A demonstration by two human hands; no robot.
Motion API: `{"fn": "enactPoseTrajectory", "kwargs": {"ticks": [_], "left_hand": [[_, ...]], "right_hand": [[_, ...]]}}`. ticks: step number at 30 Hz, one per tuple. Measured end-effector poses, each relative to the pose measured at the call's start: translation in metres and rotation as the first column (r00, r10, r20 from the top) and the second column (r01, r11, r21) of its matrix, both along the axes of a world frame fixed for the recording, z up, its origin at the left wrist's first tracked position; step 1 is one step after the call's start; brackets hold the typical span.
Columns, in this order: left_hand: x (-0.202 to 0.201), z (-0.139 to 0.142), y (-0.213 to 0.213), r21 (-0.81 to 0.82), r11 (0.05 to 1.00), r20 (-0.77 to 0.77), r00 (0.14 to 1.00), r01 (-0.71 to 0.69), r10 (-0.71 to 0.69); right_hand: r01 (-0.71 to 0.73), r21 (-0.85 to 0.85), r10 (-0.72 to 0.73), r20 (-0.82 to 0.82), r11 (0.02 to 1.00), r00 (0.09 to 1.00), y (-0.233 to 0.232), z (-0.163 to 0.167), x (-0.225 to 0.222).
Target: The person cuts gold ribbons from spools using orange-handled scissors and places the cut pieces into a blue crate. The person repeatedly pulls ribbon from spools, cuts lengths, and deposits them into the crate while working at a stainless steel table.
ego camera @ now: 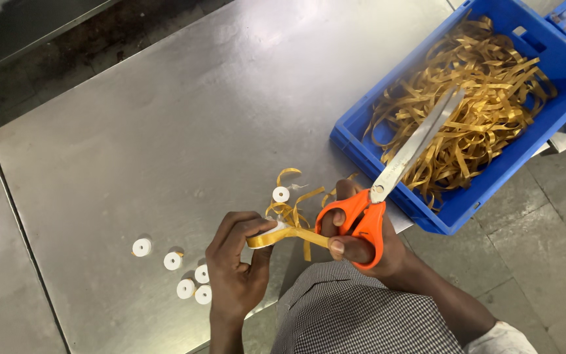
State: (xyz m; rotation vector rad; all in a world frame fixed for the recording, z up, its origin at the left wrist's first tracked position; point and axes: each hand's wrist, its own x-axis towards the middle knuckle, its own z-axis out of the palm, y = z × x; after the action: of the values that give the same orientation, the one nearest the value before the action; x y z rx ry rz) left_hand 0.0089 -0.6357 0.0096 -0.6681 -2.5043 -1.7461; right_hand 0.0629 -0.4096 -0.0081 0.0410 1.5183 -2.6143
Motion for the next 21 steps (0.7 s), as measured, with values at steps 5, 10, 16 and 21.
{"fn": "enactPoseTrajectory", "kwargs": {"ticks": [5,10,16,21], "left_hand": [[-0.0002,0.0010,-0.0013,-0.005,1.000,-0.006,1.000,0.003,-0.003],[-0.0010,0.0007,-0.0021,-0.032,0.999,0.000,1.000,-0.007,0.007],[-0.0011,-0.0002,-0.0033,-0.032,0.999,0.014,1.000,-0.006,0.006],[-0.0079,-0.0024,-0.0070,-0.045,0.998,-0.011,0.999,-0.048,0.048]], "right_hand": [[0.009,0.019,-0.009,0.002,1.000,1.000,-0.0004,0.0024,-0.0001],[0.026,0.045,-0.027,0.030,0.999,0.999,-0.0006,0.0015,-0.0004],[0.035,0.073,-0.036,0.004,0.997,0.999,-0.0015,0.0034,0.0000],[0.019,0.093,-0.023,0.043,0.996,0.999,-0.0007,0.0100,-0.0006]]}}
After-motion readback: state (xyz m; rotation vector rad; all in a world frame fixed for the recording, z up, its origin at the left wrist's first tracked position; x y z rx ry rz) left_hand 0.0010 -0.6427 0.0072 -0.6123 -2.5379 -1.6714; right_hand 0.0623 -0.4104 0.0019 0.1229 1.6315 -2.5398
